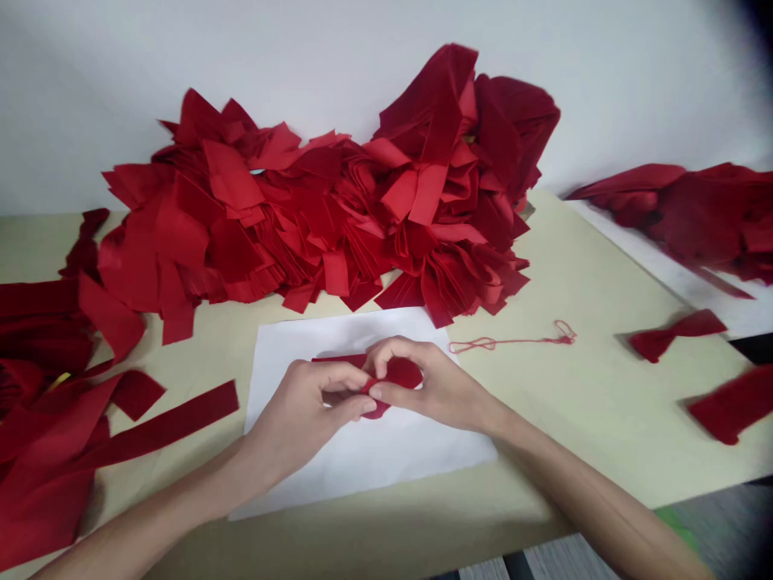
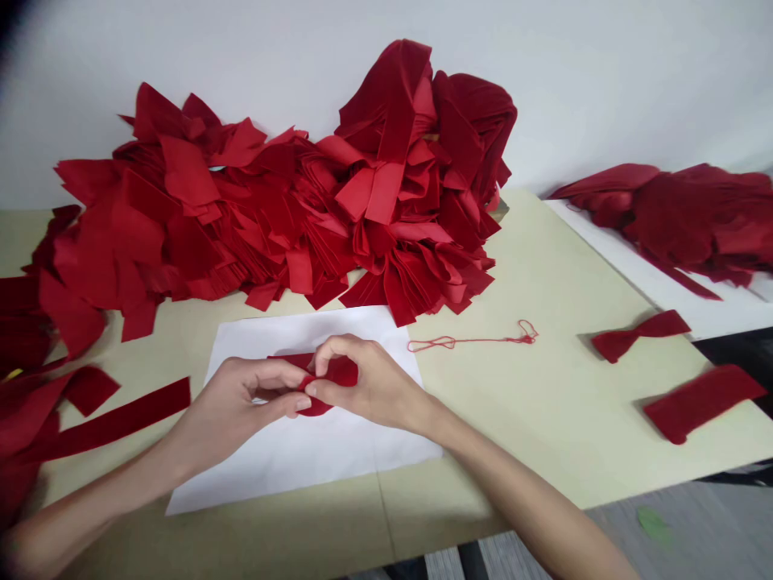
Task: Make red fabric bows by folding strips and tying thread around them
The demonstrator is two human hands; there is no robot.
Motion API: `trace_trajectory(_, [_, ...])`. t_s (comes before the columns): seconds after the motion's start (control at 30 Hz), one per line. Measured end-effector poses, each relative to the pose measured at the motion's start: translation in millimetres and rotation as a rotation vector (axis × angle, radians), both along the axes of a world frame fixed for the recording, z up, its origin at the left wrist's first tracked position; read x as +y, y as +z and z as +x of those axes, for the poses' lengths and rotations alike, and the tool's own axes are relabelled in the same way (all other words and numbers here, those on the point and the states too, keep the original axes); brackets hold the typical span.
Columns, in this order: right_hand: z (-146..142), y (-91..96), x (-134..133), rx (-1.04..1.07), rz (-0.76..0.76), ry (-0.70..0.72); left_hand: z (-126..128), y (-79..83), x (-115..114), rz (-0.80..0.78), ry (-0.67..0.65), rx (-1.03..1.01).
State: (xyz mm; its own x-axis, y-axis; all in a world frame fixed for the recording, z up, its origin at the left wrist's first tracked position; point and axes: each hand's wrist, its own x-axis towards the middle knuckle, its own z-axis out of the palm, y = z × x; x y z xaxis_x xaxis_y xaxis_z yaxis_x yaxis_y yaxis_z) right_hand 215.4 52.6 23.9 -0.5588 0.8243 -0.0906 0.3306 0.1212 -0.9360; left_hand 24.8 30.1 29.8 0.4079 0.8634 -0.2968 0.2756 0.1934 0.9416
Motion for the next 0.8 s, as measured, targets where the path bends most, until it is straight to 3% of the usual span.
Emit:
trace_trajectory(0.17, [9.5,6.5,4.0,0.138,-0.117,0.389,-15.8,29.9,-0.5,-0.082,-0.112,-0.069])
trace_trajectory(0.27, [19.1,5.1,9.2,0.095,-0.111,0.492,-36.1,47.9,2.4,-0.027,-0.036,-0.109])
trace_trajectory(0.3, [23.2,4.0,11.3,0.090,-0.129,0.483,-44.6,50.3,4.1,0.011,0.051,-0.117])
trace_trajectory(0.37, [32.6,1.6,16.0,0.086,-0.212,0.412,-63.1,47.7,8.4,0.116,0.253,-0.081])
trace_trajectory(0.43, [42.4,-0.1,20.9,0.082,-0.292,0.310,-81.4,36.7,12.6,0.195,0.369,0.022])
trace_trajectory(0.53, [53.4,-2.9,27.0,0.076,-0.347,0.169,-102.6,13.4,16.3,0.172,0.509,0.136])
trace_trajectory(0.67, [55.0,-9.8,31.2,0.087,-0.340,-0.086,-113.6,-13.0,15.5,0.084,0.591,0.185])
trace_trajectory(0.8, [48.8,-18.0,32.7,0.095,-0.304,-0.273,-114.3,-27.5,14.8,0.041,0.597,0.170])
